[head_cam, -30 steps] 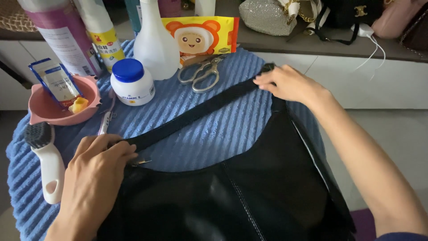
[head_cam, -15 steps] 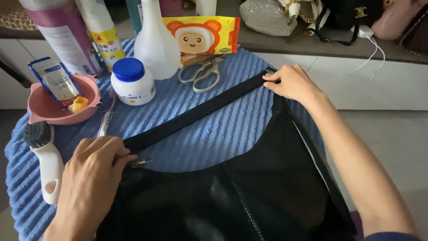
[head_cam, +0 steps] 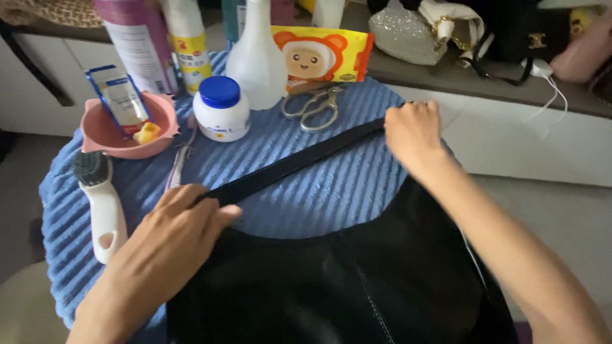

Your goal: Conditioning and wiping a black leather bag and its strap with hands.

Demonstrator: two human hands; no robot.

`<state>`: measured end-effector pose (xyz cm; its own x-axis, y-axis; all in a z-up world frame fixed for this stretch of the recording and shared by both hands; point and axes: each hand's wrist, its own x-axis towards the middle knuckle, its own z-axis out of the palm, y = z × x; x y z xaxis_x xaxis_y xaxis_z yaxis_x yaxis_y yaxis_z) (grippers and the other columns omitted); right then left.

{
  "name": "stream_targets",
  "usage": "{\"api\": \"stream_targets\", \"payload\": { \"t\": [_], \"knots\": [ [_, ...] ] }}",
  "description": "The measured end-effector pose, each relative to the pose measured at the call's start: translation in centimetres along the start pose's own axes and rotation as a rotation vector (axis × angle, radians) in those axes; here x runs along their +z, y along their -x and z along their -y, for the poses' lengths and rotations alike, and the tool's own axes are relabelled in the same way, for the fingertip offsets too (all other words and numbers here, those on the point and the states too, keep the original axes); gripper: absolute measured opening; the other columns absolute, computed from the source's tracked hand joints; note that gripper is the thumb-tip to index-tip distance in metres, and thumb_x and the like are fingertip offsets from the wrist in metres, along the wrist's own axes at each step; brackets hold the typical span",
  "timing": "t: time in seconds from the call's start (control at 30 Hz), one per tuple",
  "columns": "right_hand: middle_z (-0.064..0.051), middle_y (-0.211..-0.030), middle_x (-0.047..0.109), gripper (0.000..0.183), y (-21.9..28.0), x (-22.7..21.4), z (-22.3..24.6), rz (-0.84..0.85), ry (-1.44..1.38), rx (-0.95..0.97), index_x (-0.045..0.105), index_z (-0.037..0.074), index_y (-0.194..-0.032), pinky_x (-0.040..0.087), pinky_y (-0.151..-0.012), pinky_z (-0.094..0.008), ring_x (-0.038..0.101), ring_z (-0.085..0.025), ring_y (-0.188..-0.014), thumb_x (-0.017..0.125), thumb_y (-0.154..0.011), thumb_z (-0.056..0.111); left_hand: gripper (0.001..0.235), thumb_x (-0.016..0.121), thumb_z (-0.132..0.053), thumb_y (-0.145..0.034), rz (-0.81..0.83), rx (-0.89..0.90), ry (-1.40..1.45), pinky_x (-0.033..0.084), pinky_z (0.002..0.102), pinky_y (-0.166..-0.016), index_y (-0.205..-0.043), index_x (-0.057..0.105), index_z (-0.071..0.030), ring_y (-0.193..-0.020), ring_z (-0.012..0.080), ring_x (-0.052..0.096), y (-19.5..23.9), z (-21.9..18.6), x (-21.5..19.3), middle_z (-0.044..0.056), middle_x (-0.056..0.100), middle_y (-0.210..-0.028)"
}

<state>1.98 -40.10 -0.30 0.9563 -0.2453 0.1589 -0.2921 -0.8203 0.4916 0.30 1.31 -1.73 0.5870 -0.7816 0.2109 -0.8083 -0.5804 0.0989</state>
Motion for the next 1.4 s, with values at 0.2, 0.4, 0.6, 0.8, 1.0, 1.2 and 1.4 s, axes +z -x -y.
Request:
{"api": "stream_targets", "payload": {
  "t": [0.2, 0.4, 0.6, 0.8, 1.0, 1.2, 1.4],
  "knots": [
    [-0.013, -0.111, 0.073, 0.022, 9.5, -12.8, 9.9, -0.112, -0.76, -0.525, 0.068, 0.006, -0.116, 0.059, -0.086, -0.035, 0.073, -0.024, -0.09, 0.059, -0.097, 0.011, 0.041, 0.061, -0.049, -0.096, -0.008, 0.021, -0.028, 0.053, 0.047, -0.096, -0.108, 0.073, -0.011, -0.112, 0.0306, 0.062, 0.5, 0.7, 0.8, 0.009, 0.07, -0.112],
    [-0.017, -0.161, 0.037, 0.072, 10.6, -10.5, 15.5, -0.014, -0.9, -0.917, 0.03, 0.003, -0.156, 0.022, -0.12, -0.052, 0.03, -0.034, -0.152, 0.021, -0.104, 0.051, 0.024, 0.07, -0.018, -0.085, 0.192, 0.255, -0.348, 0.046, 0.05, -0.108, -0.108, 0.076, -0.017, -0.129, 0.0367, 0.052, 0.5, 1.9, 1.8, 0.003, 0.074, -0.112],
    [-0.012, -0.165, 0.028, 0.074, 9.8, -10.3, 12.8, 0.11, -0.796, -0.72, 0.029, 0.009, -0.156, 0.012, -0.122, -0.056, 0.027, -0.026, -0.151, 0.018, -0.101, 0.058, 0.064, 0.076, -0.034, -0.08, 0.268, 0.172, -0.397, 0.046, 0.051, -0.109, -0.139, 0.057, -0.022, -0.135, 0.0362, 0.05, 0.3, 2.2, 2.7, 0.01, 0.061, -0.139],
    [-0.016, -0.155, 0.04, 0.076, 6.6, -7.9, 7.3, 0.222, -0.654, -0.362, 0.03, 0.003, -0.152, 0.007, -0.124, -0.06, 0.041, -0.031, -0.14, 0.021, -0.102, 0.059, 0.125, 0.115, -0.044, -0.06, 0.538, 0.043, -0.439, 0.037, 0.05, -0.118, -0.152, 0.03, -0.031, -0.144, 0.0322, 0.035, -0.4, 1.0, 1.0, 0.004, 0.044, -0.15],
    [-0.02, -0.164, 0.02, 0.084, 2.1, -5.1, 2.3, 0.441, -0.534, -0.08, 0.017, 0.001, -0.157, 0.004, -0.129, -0.053, 0.023, -0.035, -0.152, 0.006, -0.102, 0.063, 0.151, 0.128, -0.055, -0.057, 0.73, -0.168, -0.406, 0.032, 0.049, -0.128, -0.158, 0.017, -0.038, -0.157, 0.0255, 0.02, -1.1, 1.0, 0.6, -0.002, 0.024, -0.164],
    [-0.022, -0.161, 0.028, 0.082, -2.6, -1.3, -1.0, 0.537, -0.535, 0.019, 0.028, 0.003, -0.156, 0.01, -0.129, -0.052, 0.021, -0.038, -0.154, 0.001, -0.103, 0.059, 0.117, 0.104, -0.066, -0.059, 0.388, -0.066, -0.38, 0.042, 0.046, -0.116, -0.144, 0.038, -0.022, -0.143, 0.0308, 0.042, 0.0, 1.4, 2.3, 0.011, 0.045, -0.15],
    [-0.015, -0.15, 0.049, 0.056, -1.5, -2.4, -2.4, 0.459, -0.579, 0.02, 0.037, 0.014, -0.157, 0.036, -0.084, -0.04, 0.03, -0.026, -0.096, 0.033, -0.107, 0.038, 0.029, 0.065, -0.038, -0.093, -0.002, -0.351, 0.239, 0.057, 0.045, -0.093, -0.11, 0.079, -0.019, -0.108, 0.0239, 0.072, -0.7, 0.1, -0.5, 0.002, 0.072, -0.122]
  ]
}}
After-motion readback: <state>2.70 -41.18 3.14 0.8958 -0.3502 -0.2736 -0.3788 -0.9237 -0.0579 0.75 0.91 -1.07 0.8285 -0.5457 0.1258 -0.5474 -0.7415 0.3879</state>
